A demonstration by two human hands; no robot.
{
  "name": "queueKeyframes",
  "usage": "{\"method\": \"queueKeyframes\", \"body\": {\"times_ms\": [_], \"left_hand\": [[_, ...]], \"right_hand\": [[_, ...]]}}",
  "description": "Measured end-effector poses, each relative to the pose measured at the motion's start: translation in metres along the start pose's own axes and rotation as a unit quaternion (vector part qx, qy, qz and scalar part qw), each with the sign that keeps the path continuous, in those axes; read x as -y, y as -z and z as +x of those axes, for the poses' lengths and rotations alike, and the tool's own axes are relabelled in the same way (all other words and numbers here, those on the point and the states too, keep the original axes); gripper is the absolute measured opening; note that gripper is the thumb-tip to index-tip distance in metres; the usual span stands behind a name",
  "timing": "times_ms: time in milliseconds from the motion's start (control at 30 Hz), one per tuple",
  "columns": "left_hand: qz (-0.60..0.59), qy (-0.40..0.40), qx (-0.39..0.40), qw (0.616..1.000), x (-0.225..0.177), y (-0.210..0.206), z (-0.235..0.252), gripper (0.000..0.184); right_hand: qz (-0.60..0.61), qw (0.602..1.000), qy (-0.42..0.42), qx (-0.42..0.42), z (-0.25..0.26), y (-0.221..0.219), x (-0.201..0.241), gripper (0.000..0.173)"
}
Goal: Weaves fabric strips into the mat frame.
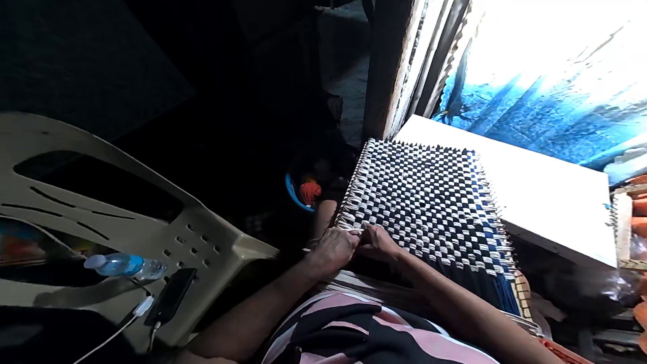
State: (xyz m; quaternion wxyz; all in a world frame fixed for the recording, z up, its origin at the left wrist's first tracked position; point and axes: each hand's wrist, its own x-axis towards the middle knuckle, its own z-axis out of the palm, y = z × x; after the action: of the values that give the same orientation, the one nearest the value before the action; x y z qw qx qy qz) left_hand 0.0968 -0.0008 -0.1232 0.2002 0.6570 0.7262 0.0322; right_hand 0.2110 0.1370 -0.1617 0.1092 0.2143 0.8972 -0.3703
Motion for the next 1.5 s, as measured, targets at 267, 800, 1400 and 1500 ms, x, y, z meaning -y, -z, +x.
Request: {"method": "queueKeyframes", "body": {"times_ms": [267,800,1400,1500], "left_hand": [[0.092,-0.032,0.004,0.995,0.001,-0.015,0.008,0.02],[-0.028,-0.092,-0.117,0.988,0.03,-0.033,0.009,0.023],[-0.163,0.147,-0.244,0.945,0.032,-0.022,-0.005,0.052],[-0.174,0.145,-0.257,0.939,0.036,-0.025,-0.005,0.047]], "right_hand": [[0.072,0.997,-0.008,0.019,0.004,0.005,-0.006,0.033],[0.105,0.991,0.083,0.028,-0.005,0.003,-0.016,0.024],[0.265,0.962,0.07,-0.007,-0.019,0.008,-0.023,0.012],[0.264,0.959,0.101,0.006,-0.028,0.016,-0.027,0.013]]}}
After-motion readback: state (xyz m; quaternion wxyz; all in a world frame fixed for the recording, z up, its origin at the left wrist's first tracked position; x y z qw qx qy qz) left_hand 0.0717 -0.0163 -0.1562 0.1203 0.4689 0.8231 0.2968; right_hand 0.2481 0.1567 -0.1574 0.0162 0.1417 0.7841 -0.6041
